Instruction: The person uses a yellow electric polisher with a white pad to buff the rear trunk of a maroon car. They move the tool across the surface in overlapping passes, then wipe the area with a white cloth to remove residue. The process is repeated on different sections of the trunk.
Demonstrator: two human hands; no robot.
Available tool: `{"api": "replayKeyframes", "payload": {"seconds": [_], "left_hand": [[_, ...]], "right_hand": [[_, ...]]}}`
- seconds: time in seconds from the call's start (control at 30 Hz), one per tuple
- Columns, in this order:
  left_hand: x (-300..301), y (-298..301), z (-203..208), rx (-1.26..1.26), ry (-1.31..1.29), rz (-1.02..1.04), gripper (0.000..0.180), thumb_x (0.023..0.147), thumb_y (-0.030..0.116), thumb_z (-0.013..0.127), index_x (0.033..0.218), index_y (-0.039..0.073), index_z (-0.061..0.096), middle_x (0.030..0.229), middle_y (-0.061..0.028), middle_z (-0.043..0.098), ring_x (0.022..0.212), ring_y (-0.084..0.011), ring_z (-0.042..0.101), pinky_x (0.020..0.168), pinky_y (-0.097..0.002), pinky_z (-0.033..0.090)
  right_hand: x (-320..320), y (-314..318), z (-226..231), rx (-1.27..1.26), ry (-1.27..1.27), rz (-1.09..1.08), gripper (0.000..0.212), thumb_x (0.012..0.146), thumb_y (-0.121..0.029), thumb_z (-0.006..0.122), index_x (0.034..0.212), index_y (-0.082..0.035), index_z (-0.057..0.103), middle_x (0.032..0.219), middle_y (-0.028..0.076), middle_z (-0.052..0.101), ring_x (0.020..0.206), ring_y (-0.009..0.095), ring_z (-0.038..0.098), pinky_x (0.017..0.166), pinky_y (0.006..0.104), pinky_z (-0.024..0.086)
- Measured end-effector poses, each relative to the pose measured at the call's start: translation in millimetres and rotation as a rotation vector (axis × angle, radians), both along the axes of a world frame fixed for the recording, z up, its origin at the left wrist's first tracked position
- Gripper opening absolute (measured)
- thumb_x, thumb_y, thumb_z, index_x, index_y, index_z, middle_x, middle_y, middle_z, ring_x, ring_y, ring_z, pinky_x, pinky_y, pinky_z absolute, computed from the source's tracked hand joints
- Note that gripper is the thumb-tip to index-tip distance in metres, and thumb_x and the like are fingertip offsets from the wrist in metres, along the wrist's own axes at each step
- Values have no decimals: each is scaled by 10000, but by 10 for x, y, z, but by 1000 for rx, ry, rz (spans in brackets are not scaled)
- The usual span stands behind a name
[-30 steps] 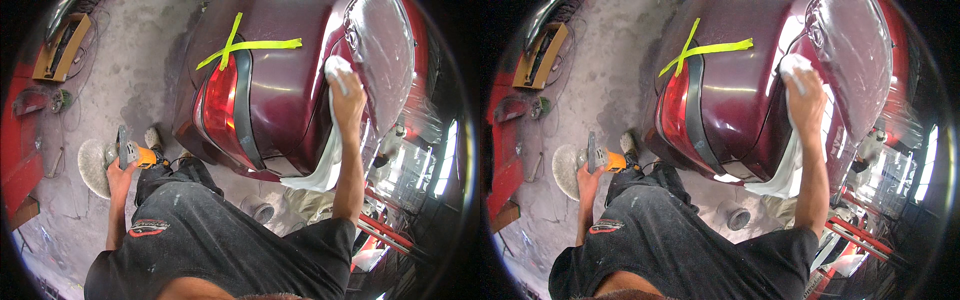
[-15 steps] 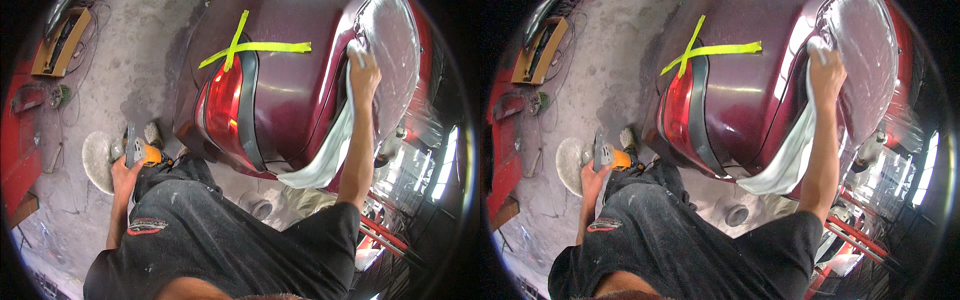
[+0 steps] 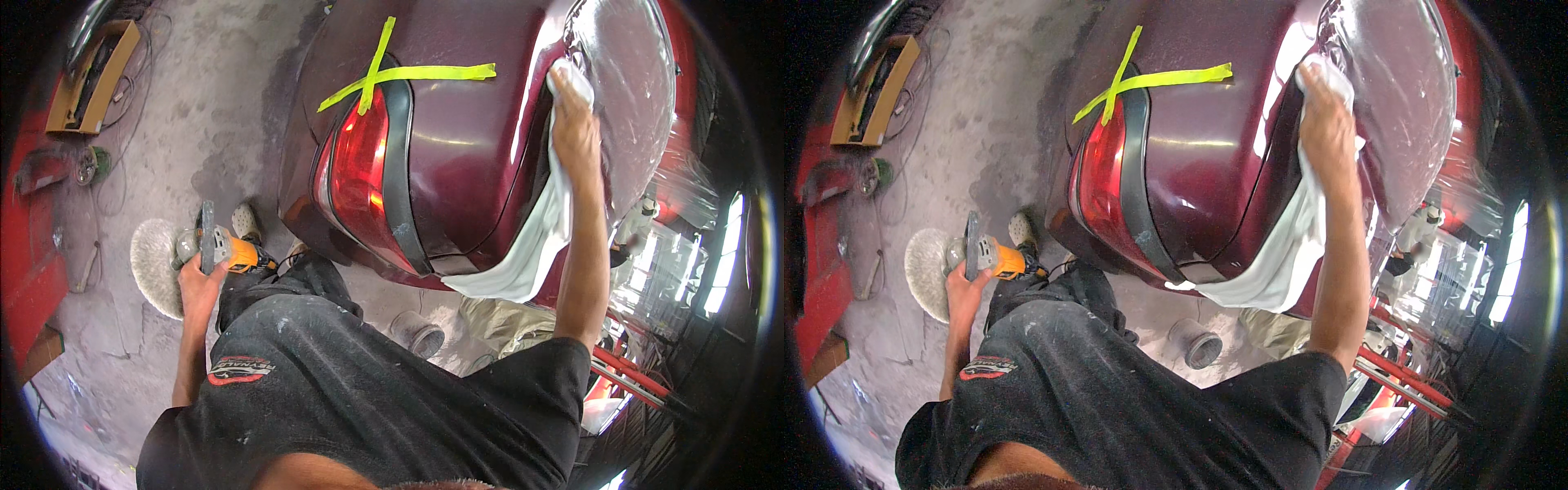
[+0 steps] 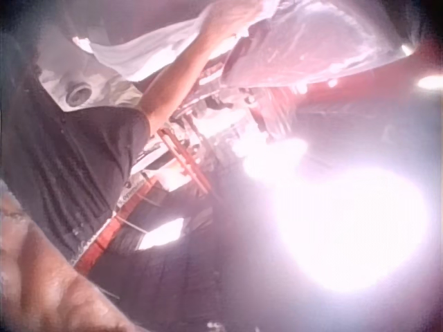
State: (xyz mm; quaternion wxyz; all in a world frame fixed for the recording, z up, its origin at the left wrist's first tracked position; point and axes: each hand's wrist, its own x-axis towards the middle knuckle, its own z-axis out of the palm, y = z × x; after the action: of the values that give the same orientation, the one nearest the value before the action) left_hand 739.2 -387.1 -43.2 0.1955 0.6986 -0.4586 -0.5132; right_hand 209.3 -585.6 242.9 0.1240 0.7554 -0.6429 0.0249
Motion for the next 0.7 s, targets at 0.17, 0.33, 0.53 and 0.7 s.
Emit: {"api": "replayKeyframes", "payload": {"seconds": [0.17, 0.33, 0.53, 0.7], "left_hand": [[54, 50, 56, 47, -33, -26, 274, 830, 98, 760, 1076, -20, 735, 901, -146, 763, 814, -241, 718, 804, -381, 541], [21, 40, -44, 17, 2, 12, 264, 831, 97, 759, 1064, -25, 730, 893, -153, 760, 811, -239, 714, 797, -380, 539], [24, 2, 3, 23, 2, -14, 261, 830, 87, 754, 1061, -32, 724, 889, -161, 757, 808, -237, 709, 797, -380, 536], [-8, -69, 19, 7, 16, -14, 265, 829, 89, 754, 1062, -33, 721, 892, -178, 751, 812, -245, 713, 795, -391, 535]], "right_hand": [[307, -3, -13, -1, 3, -155, 365, 1005, -71, 496, 1327, -41, 664, 1350, 226, 632, 1292, 370, 597, 1122, 435, 458], [192, 49, -101, -52, 124, -39, 421, 959, -27, 480, 1355, -19, 622, 1350, 268, 618, 1229, 419, 623, 1091, 478, 470], [112, -66, -62, -49, 169, 27, 406, 961, -55, 495, 1341, 2, 628, 1292, 290, 646, 1168, 424, 656, 1051, 494, 491], [147, -193, -65, -40, 162, -117, 406, 981, -79, 486, 1354, -20, 633, 1289, 273, 656, 1150, 420, 671, 1035, 493, 504]]}}
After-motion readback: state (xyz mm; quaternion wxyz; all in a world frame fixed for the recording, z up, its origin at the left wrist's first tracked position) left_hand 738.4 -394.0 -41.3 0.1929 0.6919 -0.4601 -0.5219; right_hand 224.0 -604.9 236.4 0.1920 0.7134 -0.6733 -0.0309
